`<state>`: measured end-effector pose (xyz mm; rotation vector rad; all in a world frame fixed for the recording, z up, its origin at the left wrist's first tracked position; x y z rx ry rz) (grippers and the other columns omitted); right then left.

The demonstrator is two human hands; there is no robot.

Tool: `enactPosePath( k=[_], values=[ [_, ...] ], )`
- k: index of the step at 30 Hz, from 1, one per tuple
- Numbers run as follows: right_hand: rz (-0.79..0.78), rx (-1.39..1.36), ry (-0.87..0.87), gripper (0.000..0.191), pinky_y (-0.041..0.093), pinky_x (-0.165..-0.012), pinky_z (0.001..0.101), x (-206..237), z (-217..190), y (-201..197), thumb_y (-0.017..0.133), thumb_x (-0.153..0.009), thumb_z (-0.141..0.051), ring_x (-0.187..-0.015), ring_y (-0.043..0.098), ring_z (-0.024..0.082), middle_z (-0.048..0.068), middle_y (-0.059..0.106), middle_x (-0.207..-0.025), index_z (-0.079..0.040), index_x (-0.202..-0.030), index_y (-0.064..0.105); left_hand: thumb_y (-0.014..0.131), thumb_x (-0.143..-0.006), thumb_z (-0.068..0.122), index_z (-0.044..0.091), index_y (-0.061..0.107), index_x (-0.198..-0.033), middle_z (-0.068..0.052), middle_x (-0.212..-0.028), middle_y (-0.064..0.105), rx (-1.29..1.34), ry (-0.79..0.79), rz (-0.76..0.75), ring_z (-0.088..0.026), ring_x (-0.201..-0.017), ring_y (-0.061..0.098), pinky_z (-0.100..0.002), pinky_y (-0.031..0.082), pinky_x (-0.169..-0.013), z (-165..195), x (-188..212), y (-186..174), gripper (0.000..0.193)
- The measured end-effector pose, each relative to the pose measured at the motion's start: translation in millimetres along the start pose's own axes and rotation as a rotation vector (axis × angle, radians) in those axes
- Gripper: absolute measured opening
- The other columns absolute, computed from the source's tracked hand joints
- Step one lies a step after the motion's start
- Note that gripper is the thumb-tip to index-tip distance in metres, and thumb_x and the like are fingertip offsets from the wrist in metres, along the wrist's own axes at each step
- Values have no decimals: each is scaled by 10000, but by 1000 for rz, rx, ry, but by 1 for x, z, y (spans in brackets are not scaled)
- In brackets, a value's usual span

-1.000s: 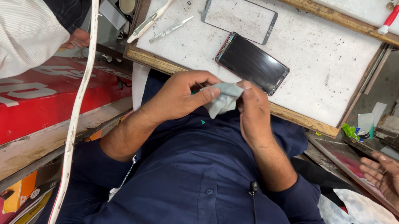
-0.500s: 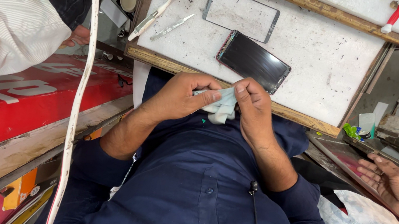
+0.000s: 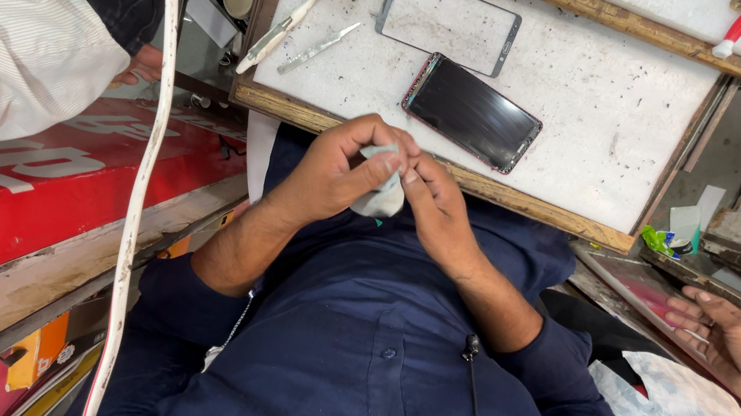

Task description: The person uses a small tool to scrape residue from the edges of a smartphone, then wipes the screen and a separate glass panel with a cloth and liquid. The person places the glass panel on the table and continues wiping the phone.

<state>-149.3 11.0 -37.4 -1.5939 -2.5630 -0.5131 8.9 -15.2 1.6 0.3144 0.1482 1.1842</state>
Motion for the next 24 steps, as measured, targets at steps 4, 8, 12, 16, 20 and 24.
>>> enactPosePath(
  k=[4, 8, 12, 16, 20, 24],
  values=[
    [-71, 42, 239, 307, 536, -693, 285, -3, 18, 7, 560, -1025, -140, -813, 623, 140, 57, 651, -1012, -23, -1309, 548, 679, -1017, 160, 54, 615, -1037, -28, -964, 695, -48, -113, 111, -81, -865, 652, -262, 559, -773, -6, 3, -6, 125],
    [120, -362, 109, 259, 589, -918, 270, -13, 19, 19, 619, -1007, -8, -1030, 674, 132, 75, 660, -1135, 22, -1262, 584, 708, -1003, 66, 38, 575, -989, -57, -992, 702, -305, 198, 152, -137, -921, 679, -323, 570, -917, 2, 5, 20, 137],
    [92, -593, 196, 348, 539, -894, 321, -14, 13, 27, 635, -992, -43, -1051, 633, 161, 76, 636, -1142, -61, -1316, 510, 731, -955, 29, 30, 568, -972, -97, -943, 662, -555, 343, 323, -217, -853, 693, -343, 561, -847, 8, 5, 16, 163],
    [5, -830, 189, 432, 485, -1047, 382, -11, -6, 30, 616, -1010, -79, -1206, 593, 190, 59, 628, -1246, -141, -1381, 403, 781, -945, 40, 12, 599, -980, -127, -940, 663, -695, 325, 433, -271, -821, 684, -341, 549, -726, 11, 2, -1, 187],
    [-144, -819, 149, 565, 465, -1102, 420, -7, -15, 22, 591, -968, -103, -1269, 581, 243, 156, 636, -1313, -254, -1452, 341, 788, -933, 75, 31, 649, -1058, -131, -1036, 703, -762, 329, 397, -290, -930, 728, -358, 584, -789, 9, 0, 0, 192],
    [-32, -211, 130, 454, 499, -1139, 536, 1, -9, -29, 579, -1036, -159, -1357, 594, 377, 272, 596, -1459, -150, -1465, 433, 758, -959, 54, 48, 678, -1096, -132, -1078, 728, -831, 284, 370, -305, -992, 741, -373, 592, -842, 5, -7, -12, 159]
  ],
)
Point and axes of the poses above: each hand's wrist, its own x-axis away from the middle knuckle, its own y-axis out of the palm, z = x × y, the point moved 5 cm from there along -x, towards the middle knuckle
